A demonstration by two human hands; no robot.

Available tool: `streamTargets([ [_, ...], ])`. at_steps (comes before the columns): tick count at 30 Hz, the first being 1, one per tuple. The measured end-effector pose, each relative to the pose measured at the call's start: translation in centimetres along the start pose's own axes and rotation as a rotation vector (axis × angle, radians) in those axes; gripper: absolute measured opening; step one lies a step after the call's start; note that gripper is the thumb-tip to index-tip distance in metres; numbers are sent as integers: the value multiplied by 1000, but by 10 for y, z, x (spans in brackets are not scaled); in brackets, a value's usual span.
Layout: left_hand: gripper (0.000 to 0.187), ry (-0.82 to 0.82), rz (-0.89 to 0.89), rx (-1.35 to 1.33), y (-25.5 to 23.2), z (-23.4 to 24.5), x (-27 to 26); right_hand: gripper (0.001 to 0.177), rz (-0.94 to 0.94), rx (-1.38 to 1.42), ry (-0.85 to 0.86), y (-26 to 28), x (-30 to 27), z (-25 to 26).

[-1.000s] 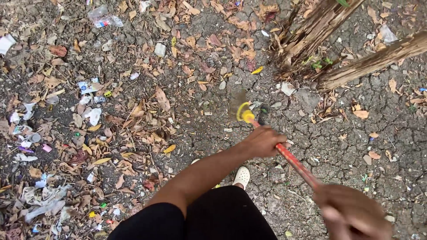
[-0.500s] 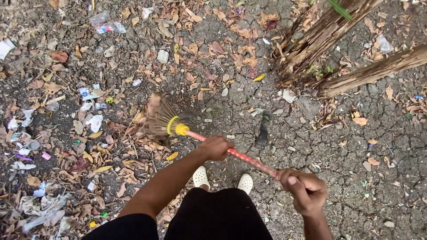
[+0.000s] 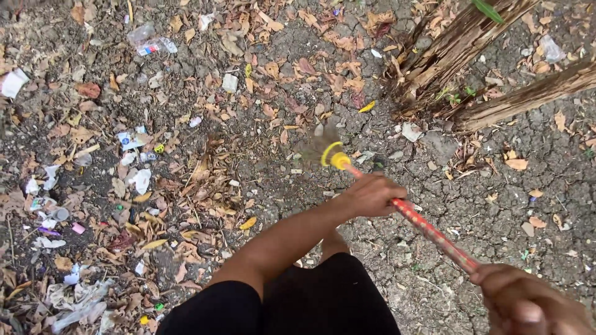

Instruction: The person sweeps dry leaves and plastic trash across cracked ground using a broom, moving around tree trunks and a bamboo ladder to gather the debris into a pile.

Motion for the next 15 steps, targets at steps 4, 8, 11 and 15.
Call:
streamTargets([
  [4, 12, -49, -5, 18, 38, -19, 33, 45, 199, -163, 29, -8, 39, -57],
  [8, 7, 180, 383, 31, 147, -55, 23, 45, 185, -132, 91, -102, 86, -81],
  [11, 12, 348, 513, 140, 195, -49, 3, 47, 42, 100, 91, -159, 123, -80],
  [15, 17, 282, 518, 136, 215, -26, 2, 45, 19, 352, 152, -198, 154, -79],
])
Point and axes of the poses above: each hand's wrist, its own x-axis towards the middle knuckle, its own z-axis out of the back of the hand, y = z × x, the point moved 10 cm from there along x, towards the middle knuckle, and after that the axes turned 11 degrees about -y, right-handed, at the moved point
